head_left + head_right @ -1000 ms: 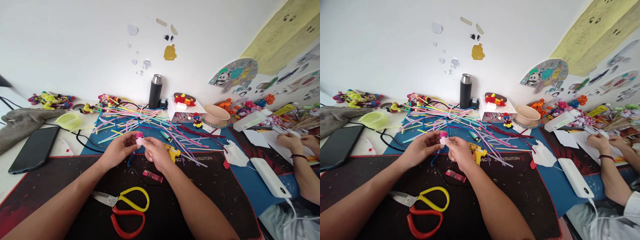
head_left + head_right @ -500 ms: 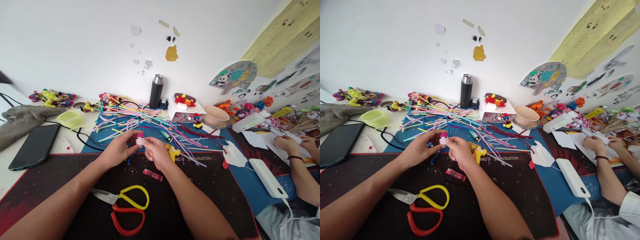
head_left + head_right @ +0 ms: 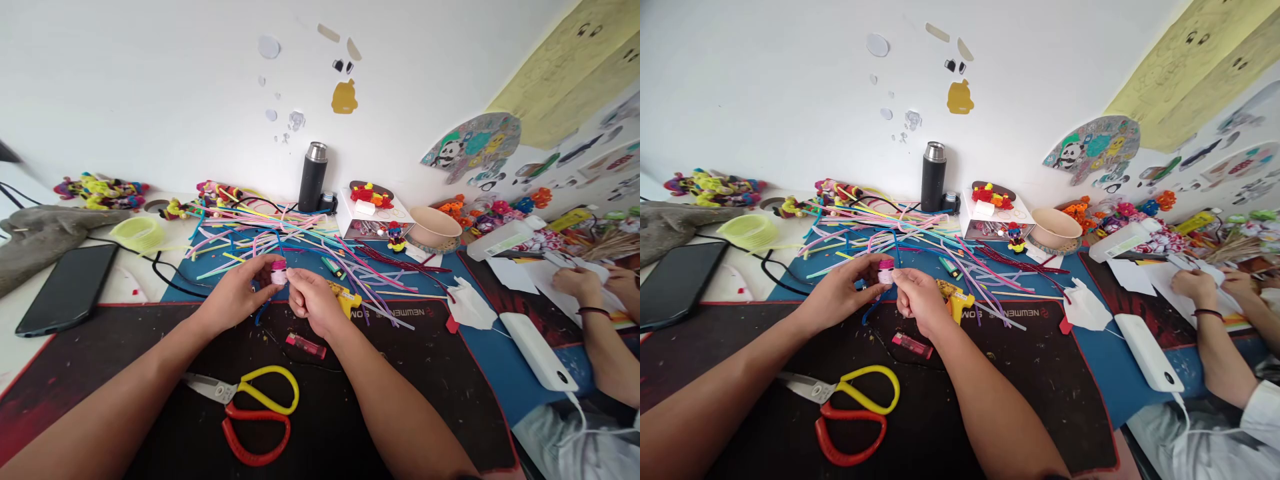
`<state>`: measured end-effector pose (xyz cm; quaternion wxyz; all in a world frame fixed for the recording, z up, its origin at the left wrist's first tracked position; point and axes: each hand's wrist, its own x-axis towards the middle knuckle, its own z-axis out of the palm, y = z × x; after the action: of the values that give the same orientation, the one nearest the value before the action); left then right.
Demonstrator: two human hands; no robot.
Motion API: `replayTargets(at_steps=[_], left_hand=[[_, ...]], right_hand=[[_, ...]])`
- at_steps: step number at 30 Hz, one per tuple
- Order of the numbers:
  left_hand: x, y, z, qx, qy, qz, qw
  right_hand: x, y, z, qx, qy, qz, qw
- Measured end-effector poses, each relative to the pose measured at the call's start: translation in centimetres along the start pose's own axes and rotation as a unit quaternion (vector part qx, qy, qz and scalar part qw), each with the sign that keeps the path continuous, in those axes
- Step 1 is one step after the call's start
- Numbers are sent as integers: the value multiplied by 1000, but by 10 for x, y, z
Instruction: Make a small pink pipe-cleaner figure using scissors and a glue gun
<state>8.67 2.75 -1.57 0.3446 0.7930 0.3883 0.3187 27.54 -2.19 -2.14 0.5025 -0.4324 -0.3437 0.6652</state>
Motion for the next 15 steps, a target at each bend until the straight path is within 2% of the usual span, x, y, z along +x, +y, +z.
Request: replayTargets(at_steps=[15], left_hand=[[-2,3,1,13,7,22,1000]], right_hand=[[-1,-3,0,20,0,10,1000]])
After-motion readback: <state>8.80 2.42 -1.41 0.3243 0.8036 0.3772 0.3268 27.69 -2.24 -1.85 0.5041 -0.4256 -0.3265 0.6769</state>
